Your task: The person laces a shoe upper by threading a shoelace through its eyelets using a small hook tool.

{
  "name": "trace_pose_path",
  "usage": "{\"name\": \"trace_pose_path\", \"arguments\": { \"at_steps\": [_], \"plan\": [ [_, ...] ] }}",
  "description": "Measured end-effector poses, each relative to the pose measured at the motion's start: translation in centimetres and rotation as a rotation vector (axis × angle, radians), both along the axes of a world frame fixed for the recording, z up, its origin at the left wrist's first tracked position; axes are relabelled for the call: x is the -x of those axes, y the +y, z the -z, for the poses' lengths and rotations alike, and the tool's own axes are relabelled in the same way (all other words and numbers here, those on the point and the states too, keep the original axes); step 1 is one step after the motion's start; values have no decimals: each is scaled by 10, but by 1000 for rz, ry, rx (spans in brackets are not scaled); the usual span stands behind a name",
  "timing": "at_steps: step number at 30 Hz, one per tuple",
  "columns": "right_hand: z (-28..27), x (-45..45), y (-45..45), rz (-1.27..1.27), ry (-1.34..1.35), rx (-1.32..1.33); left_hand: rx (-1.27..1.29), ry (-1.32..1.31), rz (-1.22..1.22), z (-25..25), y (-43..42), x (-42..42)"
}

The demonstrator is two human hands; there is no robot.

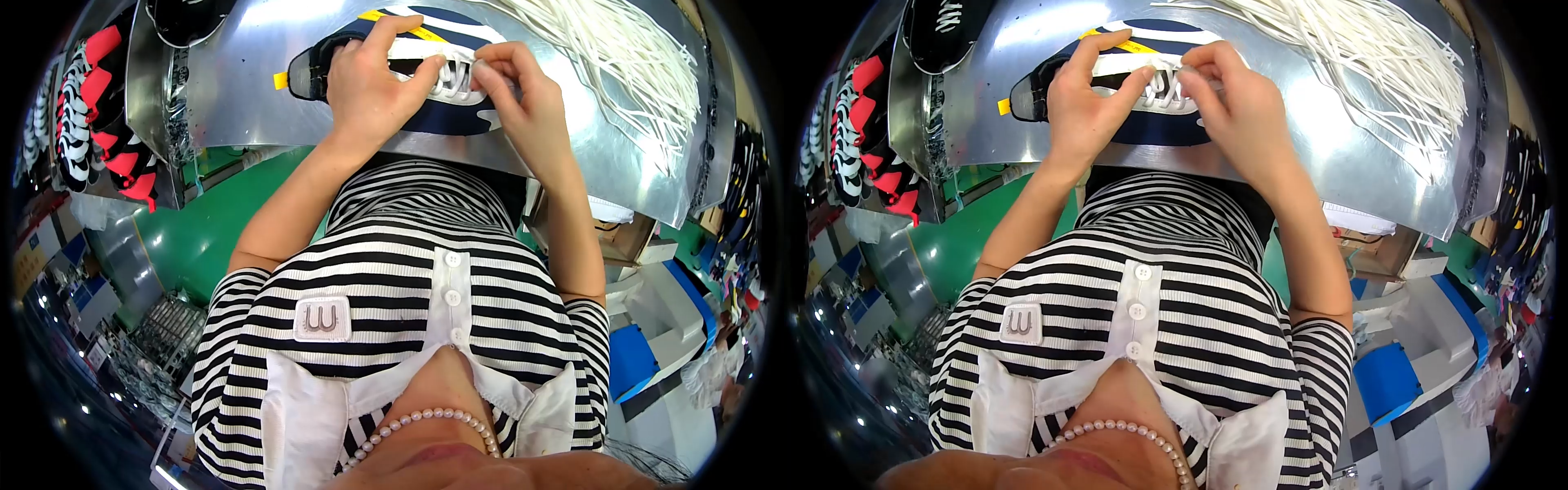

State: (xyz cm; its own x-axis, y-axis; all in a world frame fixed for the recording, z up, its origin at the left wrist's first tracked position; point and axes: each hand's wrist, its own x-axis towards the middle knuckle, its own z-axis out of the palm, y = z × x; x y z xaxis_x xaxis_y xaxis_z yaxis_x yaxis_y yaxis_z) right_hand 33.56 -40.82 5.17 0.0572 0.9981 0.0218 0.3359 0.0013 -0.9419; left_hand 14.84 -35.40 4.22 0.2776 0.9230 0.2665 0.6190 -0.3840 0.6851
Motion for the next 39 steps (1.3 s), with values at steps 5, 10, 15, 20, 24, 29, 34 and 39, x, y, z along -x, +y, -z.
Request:
{"name": "trace_pose_path", "arguments": {
  "at_steps": [5,10,15,20,24,29,34,39],
  "plan": [
    [-3,3,3,2,-270,-93,-32,-25,27,7,2,1],
    [-9,18,18,-73,-569,-110,17,-11,75,-4,-12,2],
    [-6,31,23,-162,-776,-151,103,-72,149,1,-14,11],
    [-37,-16,1,-36,-445,-46,401,-350,92,-11,-5,15],
    [15,7,6,165,-216,-197,354,-376,201,-7,-9,-3],
    [29,19,8,297,-260,-208,182,-240,97,-4,-9,-8],
    [27,15,8,394,-219,-172,700,-504,407,-25,6,20],
    [35,13,13,74,-258,-543,758,-452,240,-25,14,13]
  ]
}}
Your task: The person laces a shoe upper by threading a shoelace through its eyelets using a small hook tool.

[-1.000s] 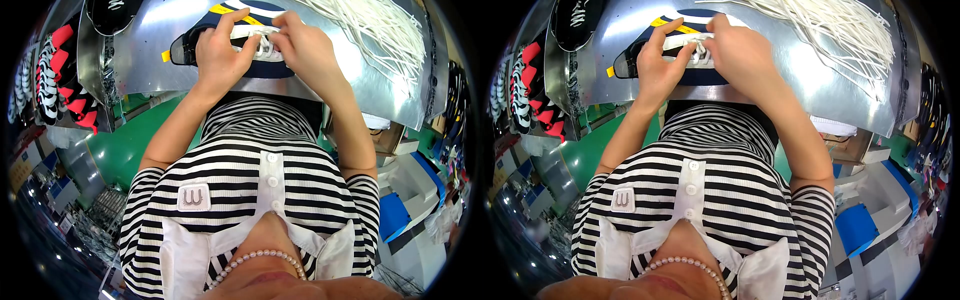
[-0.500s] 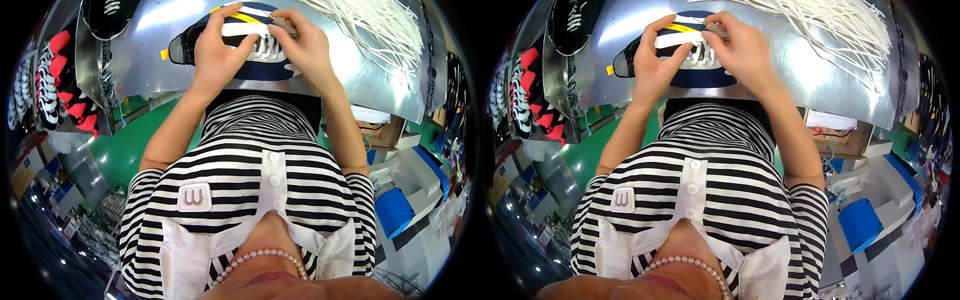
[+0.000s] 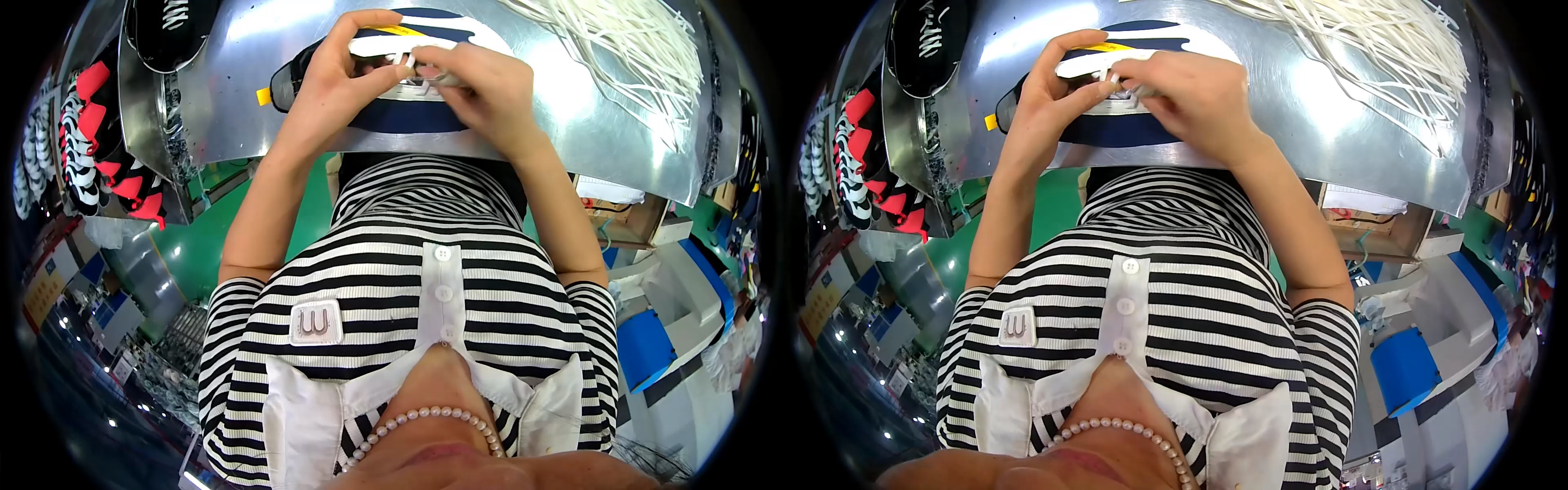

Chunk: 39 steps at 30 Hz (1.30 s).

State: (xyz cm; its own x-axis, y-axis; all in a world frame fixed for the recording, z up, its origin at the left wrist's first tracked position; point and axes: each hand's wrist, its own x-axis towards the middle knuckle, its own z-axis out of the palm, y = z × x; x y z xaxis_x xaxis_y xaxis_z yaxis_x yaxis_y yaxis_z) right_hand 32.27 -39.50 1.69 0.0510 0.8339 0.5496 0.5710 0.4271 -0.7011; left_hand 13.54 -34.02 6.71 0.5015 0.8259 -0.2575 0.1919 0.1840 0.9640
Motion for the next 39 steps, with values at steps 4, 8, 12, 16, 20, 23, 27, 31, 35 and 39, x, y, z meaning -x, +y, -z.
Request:
{"name": "trace_pose_path", "arguments": {
  "at_steps": [4,8,12,16,20,23,27,31,35,39],
  "plan": [
    [-7,0,-1,-59,-173,-40,-12,20,65,-1,-1,0],
    [-15,7,-8,-51,27,79,8,18,-1,-1,0,1],
    [-50,32,-41,-395,246,-62,-19,18,-54,9,10,-7],
    [-6,28,-37,-156,286,162,-54,98,14,6,11,-12],
    [-18,21,-51,-83,410,355,-288,429,70,-22,-5,2],
    [-13,11,-62,89,632,607,-511,457,93,-34,-28,21],
    [-21,20,-54,32,532,743,-694,520,154,-15,-36,21],
    [-15,32,-47,25,635,712,-774,470,125,-9,-32,21],
    [-33,34,-33,-55,1005,686,-672,413,121,-8,-32,23],
    [-8,48,-23,-11,962,543,-804,444,149,-7,-32,19]
  ]
}}
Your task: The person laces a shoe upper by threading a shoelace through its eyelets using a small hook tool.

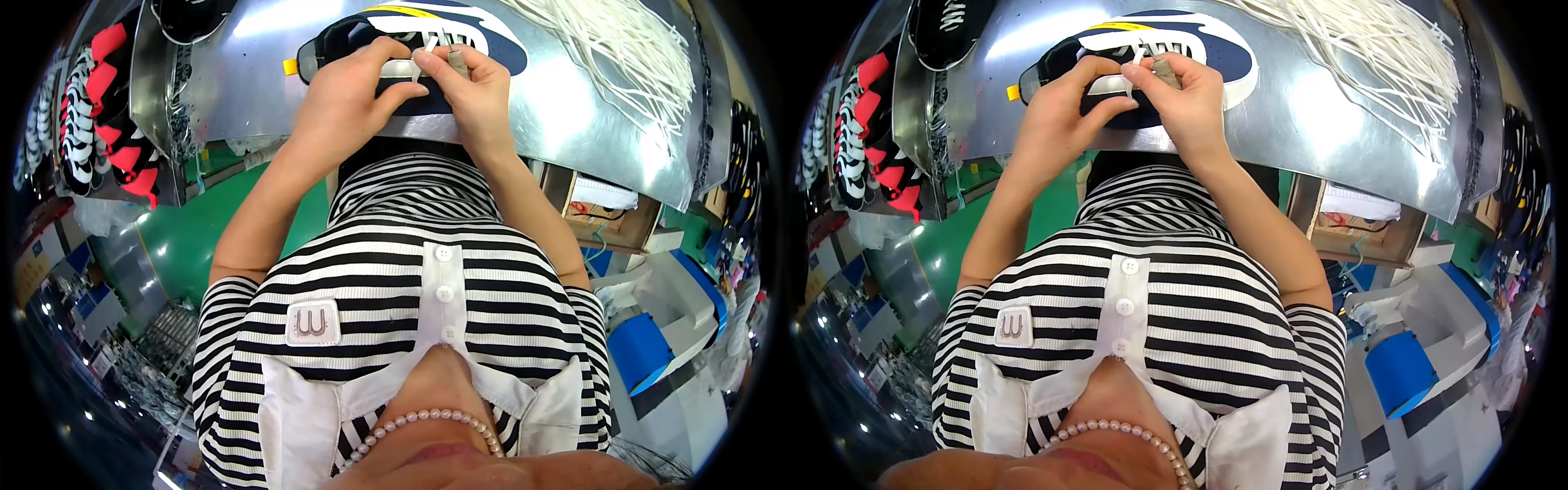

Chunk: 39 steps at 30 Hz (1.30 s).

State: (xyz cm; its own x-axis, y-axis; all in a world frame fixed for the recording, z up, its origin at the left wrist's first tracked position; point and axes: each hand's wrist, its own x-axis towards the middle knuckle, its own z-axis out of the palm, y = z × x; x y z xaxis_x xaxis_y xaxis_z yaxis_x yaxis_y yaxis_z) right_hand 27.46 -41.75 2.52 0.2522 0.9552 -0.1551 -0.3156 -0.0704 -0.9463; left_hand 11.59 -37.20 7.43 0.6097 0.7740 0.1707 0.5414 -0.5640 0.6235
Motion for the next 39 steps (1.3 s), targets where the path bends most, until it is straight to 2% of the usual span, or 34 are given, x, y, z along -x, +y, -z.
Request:
{"name": "trace_pose_path", "arguments": {
  "at_steps": [2,5,7,8,11,14,24,26,28,30,33,34,36,38,39],
  "plan": [
    [0,3,0,7,-13,26,58,75,-53,1,-4,-4],
    [-2,-1,-3,20,0,3,-103,58,-127,11,-5,-9],
    [-11,-8,-16,-20,-229,17,-146,16,-118,14,-3,-11],
    [-13,-11,-22,-20,-230,18,-184,-19,-117,15,-3,-11],
    [-16,-20,-35,-168,-449,105,-203,-13,-99,16,0,-10],
    [-15,-21,-35,-162,-472,89,-142,22,-110,9,-1,-12],
    [-16,-26,-23,-196,-488,143,-115,34,-45,11,3,-8],
    [-14,-23,-21,-190,-157,249,-89,17,58,7,1,-5],
    [-19,-16,-16,-214,-64,312,-103,-18,111,12,4,-1],
    [-15,-9,-10,-202,-115,253,-115,-55,167,14,6,1],
    [-16,-3,-4,-169,-519,161,-34,36,181,6,9,5],
    [-18,-7,-6,-169,-522,158,-38,33,180,5,8,3],
    [-30,-26,-15,-310,-794,145,43,-31,140,3,5,0],
    [-45,-61,-28,-397,-803,160,63,-11,109,0,2,-1],
    [-52,-69,-25,-294,-787,184,87,10,83,0,1,-3]
  ]
}}
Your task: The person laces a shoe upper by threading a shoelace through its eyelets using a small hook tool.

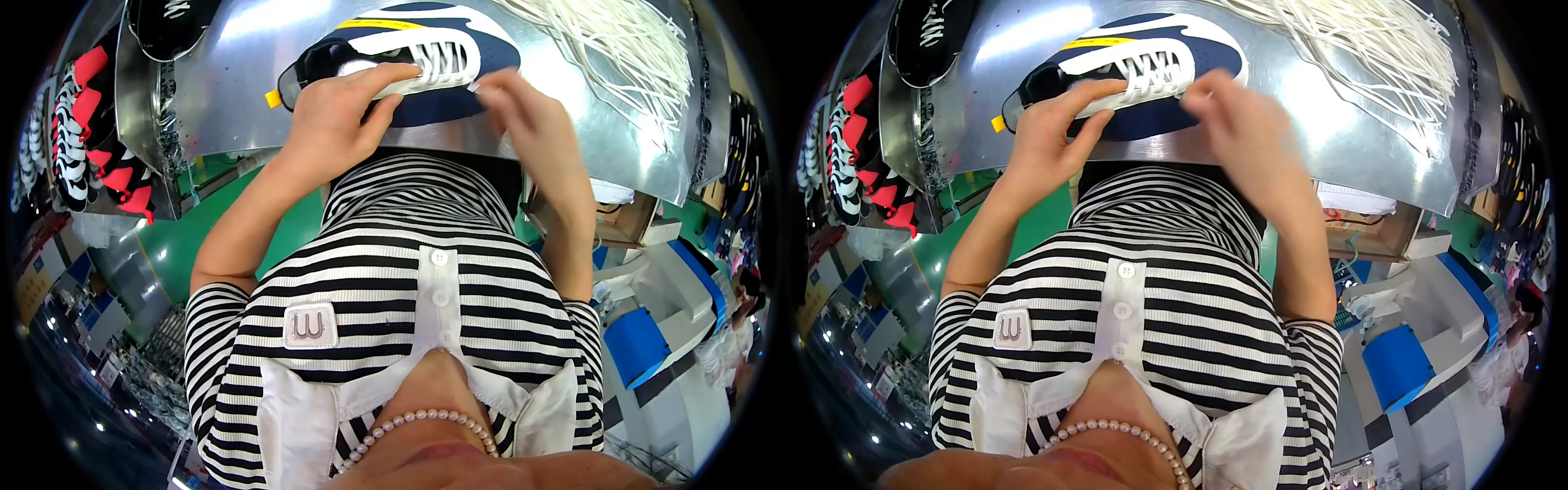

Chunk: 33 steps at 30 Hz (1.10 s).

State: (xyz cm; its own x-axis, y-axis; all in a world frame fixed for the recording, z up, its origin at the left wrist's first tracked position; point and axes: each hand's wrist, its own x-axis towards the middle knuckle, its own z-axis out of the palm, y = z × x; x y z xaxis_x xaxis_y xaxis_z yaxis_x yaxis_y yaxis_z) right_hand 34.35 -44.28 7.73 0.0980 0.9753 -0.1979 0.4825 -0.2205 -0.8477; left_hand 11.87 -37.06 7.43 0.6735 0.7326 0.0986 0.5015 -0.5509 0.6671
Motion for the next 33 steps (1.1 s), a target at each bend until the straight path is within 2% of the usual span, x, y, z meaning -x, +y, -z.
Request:
{"name": "trace_pose_path", "arguments": {
  "at_steps": [1,2,3,5,6,8,12,14,15,16,17,18,19,20,21,23,25,27,30,31,33],
  "plan": [
    [-6,-6,1,109,7,-12,3,-6,6,1,0,-1],
    [2,-7,9,129,72,-261,27,45,47,2,-1,-2],
    [17,-3,18,148,175,-355,45,96,85,3,0,-1],
    [48,8,31,138,-168,-456,126,116,100,-1,1,3],
    [55,11,32,133,-163,-468,60,184,123,-5,2,8],
    [63,19,34,215,-368,-524,-88,347,159,-15,4,20],
    [62,18,33,247,-299,-484,-167,297,146,-6,2,34],
    [61,16,32,294,15,-481,-199,216,85,-3,-1,32],
    [55,15,31,284,8,-489,-225,142,32,-2,-2,30],
    [47,14,28,212,47,-394,-88,0,-9,-1,-5,27],
    [42,13,27,143,86,-295,-92,-8,-12,0,-4,22],
    [41,17,29,102,147,-328,-152,-66,-49,1,-3,16],
    [38,21,32,93,141,-330,-212,-124,-89,1,-2,12],
    [33,23,36,36,71,-311,-74,-79,-98,-3,-3,9],
    [30,24,38,-21,0,-289,-74,-89,-107,-4,-1,8],
    [31,17,44,-55,-15,-277,-221,-31,-93,-1,6,4],
    [31,12,46,-117,10,-255,-223,-90,-94,2,12,2],
    [36,15,44,-123,-13,-259,-176,-33,-74,1,15,1],
    [40,18,40,40,72,-259,-150,-73,-59,2,31,-2],
    [42,18,39,25,62,-257,-134,-63,-40,4,37,-3],
    [46,17,34,160,256,-218,-208,-110,-27,10,46,-5]
  ]
}}
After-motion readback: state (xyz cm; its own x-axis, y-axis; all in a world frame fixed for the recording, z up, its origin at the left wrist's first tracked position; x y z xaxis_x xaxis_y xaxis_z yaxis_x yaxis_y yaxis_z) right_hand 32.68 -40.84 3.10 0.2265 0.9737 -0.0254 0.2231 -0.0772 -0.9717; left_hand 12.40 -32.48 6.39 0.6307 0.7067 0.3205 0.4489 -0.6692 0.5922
